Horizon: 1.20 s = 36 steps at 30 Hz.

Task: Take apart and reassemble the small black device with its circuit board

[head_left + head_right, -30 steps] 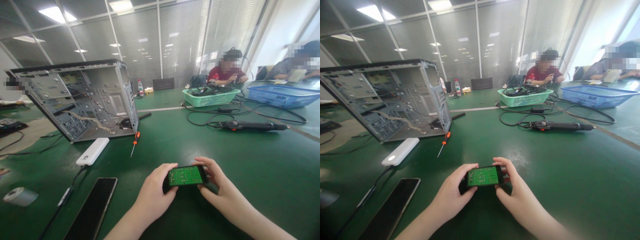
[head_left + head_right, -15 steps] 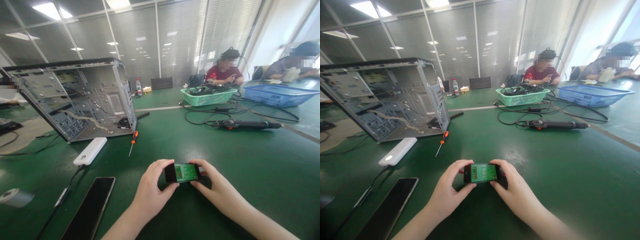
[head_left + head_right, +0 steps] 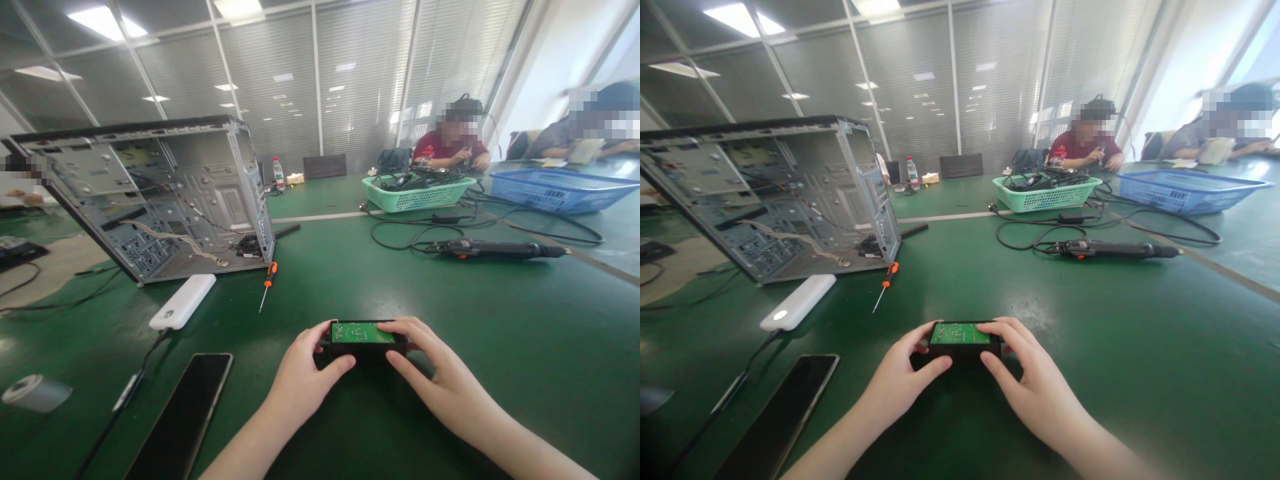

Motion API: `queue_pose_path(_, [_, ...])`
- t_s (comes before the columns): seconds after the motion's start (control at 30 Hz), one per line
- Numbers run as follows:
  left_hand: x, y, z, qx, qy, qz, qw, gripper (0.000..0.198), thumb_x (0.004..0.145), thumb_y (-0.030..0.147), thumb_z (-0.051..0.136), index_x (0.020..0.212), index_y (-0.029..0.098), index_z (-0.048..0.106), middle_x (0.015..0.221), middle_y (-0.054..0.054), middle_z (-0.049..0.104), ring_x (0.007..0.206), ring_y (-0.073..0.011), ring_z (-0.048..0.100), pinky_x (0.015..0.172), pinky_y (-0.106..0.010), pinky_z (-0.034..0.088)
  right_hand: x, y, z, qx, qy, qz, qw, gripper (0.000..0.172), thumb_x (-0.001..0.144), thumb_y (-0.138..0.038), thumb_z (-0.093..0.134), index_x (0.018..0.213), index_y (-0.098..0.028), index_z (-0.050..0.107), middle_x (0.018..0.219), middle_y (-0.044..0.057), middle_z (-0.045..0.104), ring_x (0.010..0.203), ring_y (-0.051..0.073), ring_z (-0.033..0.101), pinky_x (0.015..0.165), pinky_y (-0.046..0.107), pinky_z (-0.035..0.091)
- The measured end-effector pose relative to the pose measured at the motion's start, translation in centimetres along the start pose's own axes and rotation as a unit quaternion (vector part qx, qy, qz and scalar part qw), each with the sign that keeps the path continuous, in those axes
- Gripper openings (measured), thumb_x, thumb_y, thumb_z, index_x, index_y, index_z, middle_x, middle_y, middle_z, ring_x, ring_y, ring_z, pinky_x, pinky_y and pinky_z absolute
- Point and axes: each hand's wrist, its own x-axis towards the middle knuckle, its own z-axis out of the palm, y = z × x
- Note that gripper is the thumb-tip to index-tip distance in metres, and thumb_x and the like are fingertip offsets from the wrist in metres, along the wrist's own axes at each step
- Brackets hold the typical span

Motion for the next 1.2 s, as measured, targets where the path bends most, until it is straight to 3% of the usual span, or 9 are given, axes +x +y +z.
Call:
queue_pose_path(0.2, [-0.2, 0.5, 0.0, 0.007, -0.032, 0.017, 0.999, 0.038, 0.066, 0.021, 0.072, 0.099, 0.022, 0.054, 0.095, -0.002, 0.066, 0.091, -0.0226, 0.061, 0.082, -0.033, 0.044, 0.1, 0.4, 0.2, -0.064, -0.008, -0.049, 0.997, 0.026, 0.093, -0.026, 0.04, 0.119, -0.028, 0.046, 0.126, 0.005, 0.042, 0.118, 0.021, 0.043, 0.1, 0.04, 0.04])
queue_pose_path(0.5, [-0.2, 0.7, -0.3, 0.054, -0.038, 0.027, 0.997, 0.036, 0.068, 0.026, 0.072, 0.102, 0.026, 0.059, 0.1, -0.001, 0.067, 0.095, -0.0245, 0.06, 0.082, -0.032, 0.044, 0.0, 0.9, 0.3, -0.036, 0.008, -0.026, 0.999, 0.036, 0.092, -0.029, 0.041, 0.127, -0.028, 0.032, 0.12, 0.006, 0.047, 0.107, 0.02, 0.052, 0.092, 0.04, 0.048])
queue_pose_path(0.63, [-0.2, 0.7, -0.2, 0.065, -0.042, 0.043, 0.996, 0.037, 0.068, 0.026, 0.073, 0.102, 0.026, 0.059, 0.1, -0.001, 0.068, 0.094, -0.0238, 0.061, 0.08, -0.032, 0.044, 0.7, 0.0, -0.1, -0.148, 0.021, -0.086, 0.985, 0.04, 0.092, -0.032, 0.044, 0.131, -0.027, 0.035, 0.129, 0.008, 0.042, 0.122, 0.026, 0.037, 0.099, 0.052, 0.041])
queue_pose_path(0.77, [-0.3, 0.5, 0.1, 0.093, -0.044, 0.082, 0.991, 0.039, 0.068, 0.029, 0.073, 0.104, 0.026, 0.059, 0.102, -0.002, 0.068, 0.097, -0.0248, 0.06, 0.082, -0.033, 0.044, 1.6, -1.6, 0.5, -0.23, -0.011, -0.135, 0.964, 0.039, 0.087, -0.028, 0.057, 0.126, -0.025, 0.049, 0.131, 0.007, 0.042, 0.129, 0.031, 0.025, 0.1, 0.057, 0.036])
queue_pose_path(0.97, [-0.2, 0.4, 0.1, 0.092, -0.048, 0.1, 0.989, 0.034, 0.071, 0.028, 0.071, 0.102, 0.026, 0.059, 0.098, 0.0, 0.068, 0.093, -0.0231, 0.061, 0.078, -0.03, 0.044, 3.2, -3.7, 1.5, -0.171, -0.064, -0.125, 0.975, 0.024, 0.078, -0.014, 0.069, 0.101, -0.018, 0.063, 0.11, 0.007, 0.056, 0.111, 0.026, 0.045, 0.094, 0.042, 0.045])
queue_pose_path(1.2, [-0.3, 0.3, 0.0, 0.103, -0.048, 0.096, 0.989, 0.038, 0.069, 0.029, 0.073, 0.105, 0.026, 0.059, 0.103, 0.0, 0.067, 0.097, -0.0237, 0.06, 0.082, -0.032, 0.043, 3.4, -3.4, 1.5, -0.11, -0.094, -0.124, 0.982, 0.017, 0.085, -0.008, 0.055, 0.101, -0.014, 0.054, 0.108, 0.009, 0.057, 0.107, 0.022, 0.049, 0.093, 0.04, 0.044])
